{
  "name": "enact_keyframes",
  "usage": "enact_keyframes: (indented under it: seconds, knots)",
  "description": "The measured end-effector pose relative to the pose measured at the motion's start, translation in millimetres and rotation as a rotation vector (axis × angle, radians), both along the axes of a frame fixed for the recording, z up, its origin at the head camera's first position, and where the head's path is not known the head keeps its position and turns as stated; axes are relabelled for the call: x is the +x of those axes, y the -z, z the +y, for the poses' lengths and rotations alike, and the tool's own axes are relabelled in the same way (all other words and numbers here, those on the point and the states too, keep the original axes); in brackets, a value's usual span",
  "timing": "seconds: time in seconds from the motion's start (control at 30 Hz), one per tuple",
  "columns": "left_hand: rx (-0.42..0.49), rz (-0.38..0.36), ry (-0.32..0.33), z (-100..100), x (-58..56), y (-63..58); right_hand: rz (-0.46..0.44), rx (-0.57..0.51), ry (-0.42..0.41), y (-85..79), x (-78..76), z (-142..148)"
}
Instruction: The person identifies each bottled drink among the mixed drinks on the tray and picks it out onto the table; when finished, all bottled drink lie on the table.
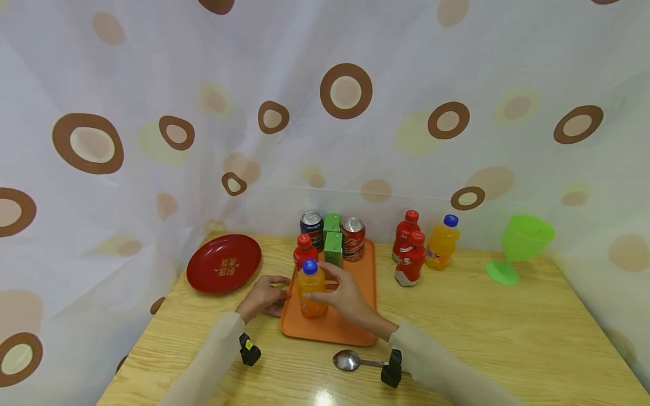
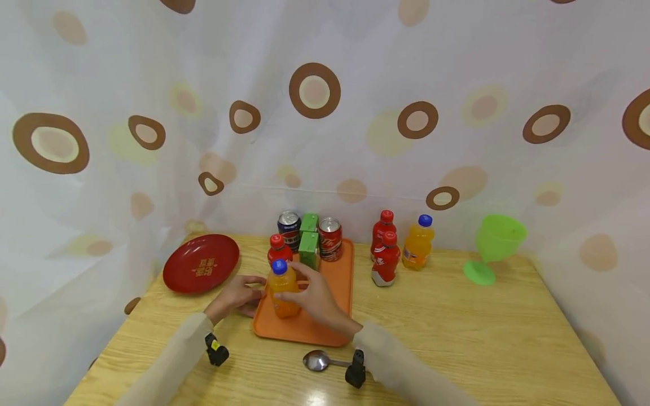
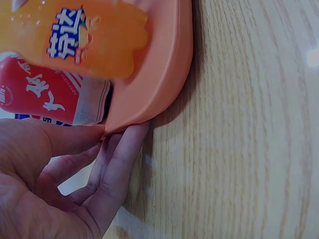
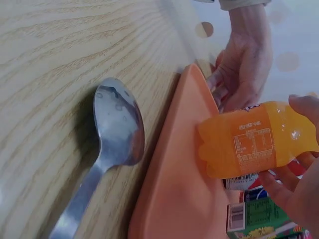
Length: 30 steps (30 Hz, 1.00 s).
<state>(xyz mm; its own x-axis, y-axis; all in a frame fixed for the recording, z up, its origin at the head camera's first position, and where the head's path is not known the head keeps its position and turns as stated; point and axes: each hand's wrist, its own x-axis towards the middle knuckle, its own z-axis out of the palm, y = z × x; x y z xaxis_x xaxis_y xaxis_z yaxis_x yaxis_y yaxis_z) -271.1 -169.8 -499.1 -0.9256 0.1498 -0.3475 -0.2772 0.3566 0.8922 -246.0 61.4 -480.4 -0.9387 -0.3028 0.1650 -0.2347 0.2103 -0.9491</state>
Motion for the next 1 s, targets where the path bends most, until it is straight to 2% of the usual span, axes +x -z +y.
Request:
enact_keyframes:
  seconds: [0.33, 0.63, 1.0]
  knots:
    - [-0.008, -0.017, -0.007, 0, -0.7, 0.1, -0.013, 0.043, 0.098, -17.4, 6.5, 48]
    - [-0.001, -0.013, -0.007, 2, -0.4, 1.5, 0.072, 0.098, 0.17, -39.0, 11.3, 101]
    - [0.037, -0.02, 0.004, -1, 0.4, 2.1, 0.062, 0.26, 0.275, -72.6, 21.5, 162]
